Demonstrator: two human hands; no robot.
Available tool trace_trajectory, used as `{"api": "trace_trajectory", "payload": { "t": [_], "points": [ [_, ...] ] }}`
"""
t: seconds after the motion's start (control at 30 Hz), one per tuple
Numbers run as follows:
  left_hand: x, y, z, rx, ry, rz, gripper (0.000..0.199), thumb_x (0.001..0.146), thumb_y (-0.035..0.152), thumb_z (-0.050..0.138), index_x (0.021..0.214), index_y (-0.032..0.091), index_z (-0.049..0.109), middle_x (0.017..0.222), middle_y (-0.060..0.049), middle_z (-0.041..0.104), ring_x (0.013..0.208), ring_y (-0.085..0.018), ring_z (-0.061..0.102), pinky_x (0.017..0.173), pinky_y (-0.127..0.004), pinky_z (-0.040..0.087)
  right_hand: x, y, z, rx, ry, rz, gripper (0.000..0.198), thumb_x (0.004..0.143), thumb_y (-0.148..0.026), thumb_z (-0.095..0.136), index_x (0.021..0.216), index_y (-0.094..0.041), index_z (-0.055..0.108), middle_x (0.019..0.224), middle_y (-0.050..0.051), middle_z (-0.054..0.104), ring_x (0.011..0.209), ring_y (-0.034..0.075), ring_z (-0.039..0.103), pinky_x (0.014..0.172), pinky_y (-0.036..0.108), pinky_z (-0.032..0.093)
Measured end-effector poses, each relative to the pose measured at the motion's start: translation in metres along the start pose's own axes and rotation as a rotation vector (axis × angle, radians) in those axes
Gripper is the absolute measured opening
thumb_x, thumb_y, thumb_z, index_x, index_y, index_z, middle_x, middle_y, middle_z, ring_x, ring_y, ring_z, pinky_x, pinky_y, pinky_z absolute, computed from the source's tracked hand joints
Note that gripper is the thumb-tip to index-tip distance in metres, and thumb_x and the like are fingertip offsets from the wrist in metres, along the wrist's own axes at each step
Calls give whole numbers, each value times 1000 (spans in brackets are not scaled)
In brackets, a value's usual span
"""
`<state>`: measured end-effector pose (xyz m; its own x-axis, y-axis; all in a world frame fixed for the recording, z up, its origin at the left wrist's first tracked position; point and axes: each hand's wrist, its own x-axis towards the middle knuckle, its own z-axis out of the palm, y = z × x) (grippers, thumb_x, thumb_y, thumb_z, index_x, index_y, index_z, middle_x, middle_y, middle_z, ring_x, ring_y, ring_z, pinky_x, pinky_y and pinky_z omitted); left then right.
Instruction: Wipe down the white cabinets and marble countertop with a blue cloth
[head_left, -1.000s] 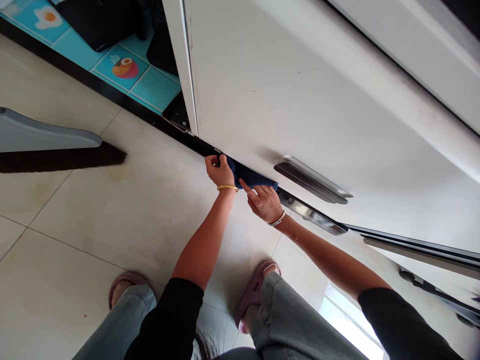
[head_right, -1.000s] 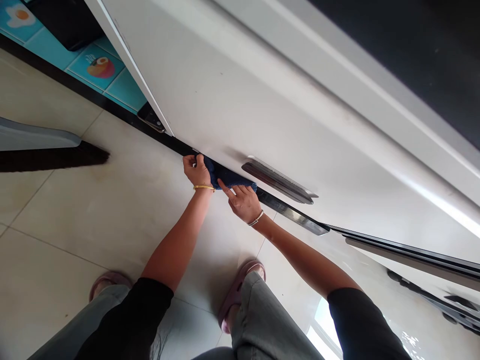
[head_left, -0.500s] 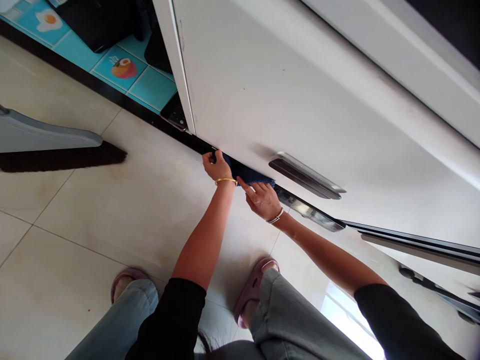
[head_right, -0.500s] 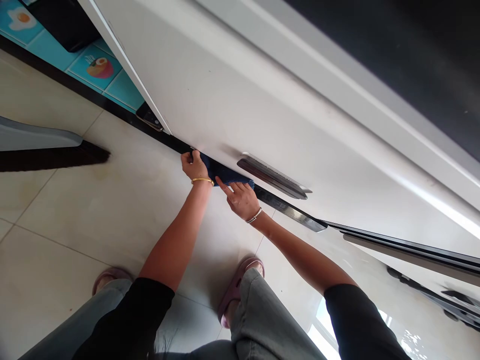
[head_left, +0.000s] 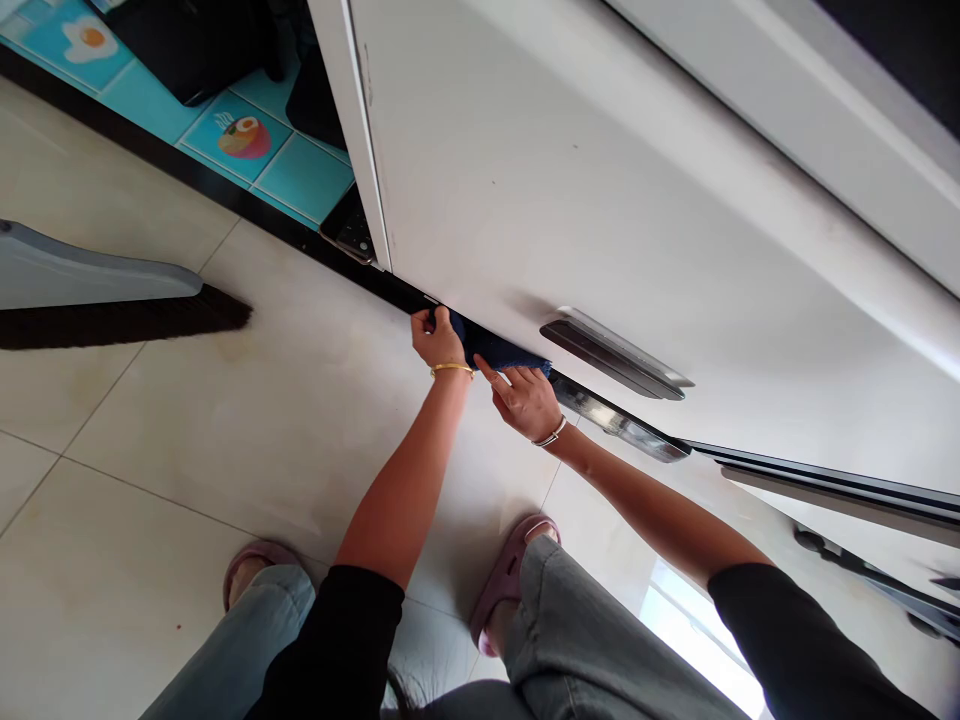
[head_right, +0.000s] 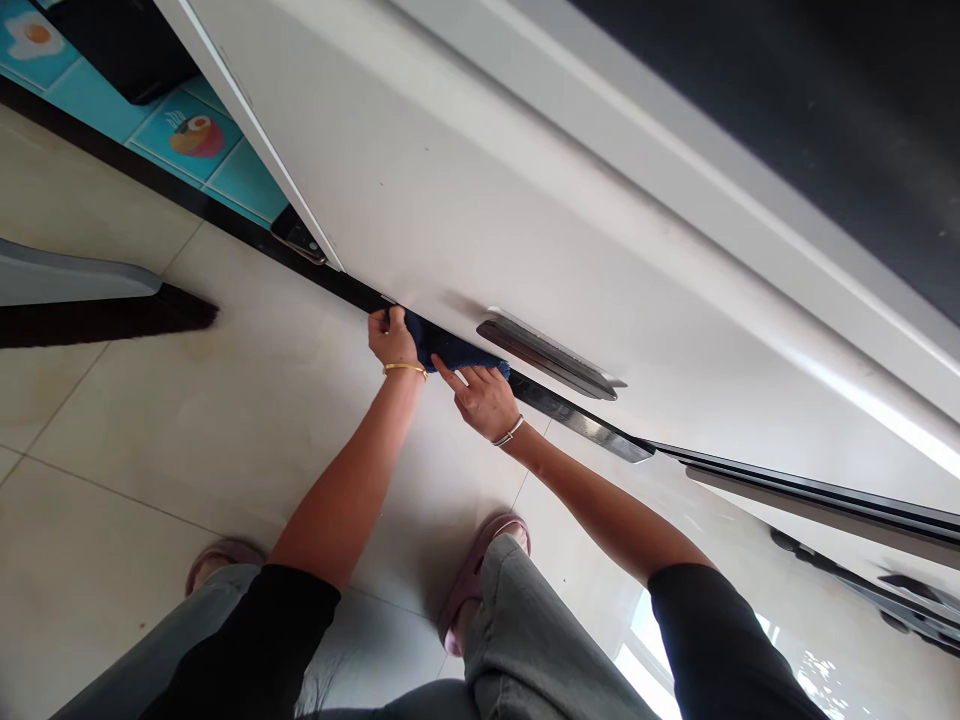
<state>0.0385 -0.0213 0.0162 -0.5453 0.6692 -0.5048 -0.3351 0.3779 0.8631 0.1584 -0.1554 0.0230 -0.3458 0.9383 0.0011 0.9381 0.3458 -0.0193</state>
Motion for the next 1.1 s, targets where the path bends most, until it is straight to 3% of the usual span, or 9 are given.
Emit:
{"api": "trace_trajectory", "payload": {
  "t": [0.1,0.3,0.5,0.77,1.1],
  "points": [
    [-3,-2,-2,-15,-13,-22,19,83,18,67,74,21,52,72,5,36,65,-9,40,66,-23,38,-2,0,3,-25,20,2,65,98,-11,45,161,-26,40,88,6,66,84,22,54,76,36,35],
    [36,11,-5,-43,40,80,17,84,23,69,79,22,53,73,5,36,68,-9,44,68,-22,40,11,-7,7,-36,2,21,69,98,-10,44,165,-24,31,99,9,70,96,24,58,83,36,40],
    [51,10,-14,-90,1,88,23,85,32,74,81,21,54,75,5,43,72,-9,48,73,-22,42,65,-33,11,-20,-2,-14,68,98,-5,36,165,-18,29,110,13,71,102,25,60,91,38,43],
    [114,23,-28,-152,-82,87,47,72,54,84,80,20,52,74,6,43,70,-9,49,68,-23,43,130,-63,13,28,8,-43,69,99,-6,33,167,-18,22,128,18,66,113,28,58,98,40,44],
    [167,52,-34,-281,-12,-29,36,82,30,81,76,21,47,66,7,44,59,-6,46,57,-19,46,189,-94,26,26,47,-90,70,101,-7,31,168,-18,13,136,18,62,125,29,53,105,45,41]
  ]
}}
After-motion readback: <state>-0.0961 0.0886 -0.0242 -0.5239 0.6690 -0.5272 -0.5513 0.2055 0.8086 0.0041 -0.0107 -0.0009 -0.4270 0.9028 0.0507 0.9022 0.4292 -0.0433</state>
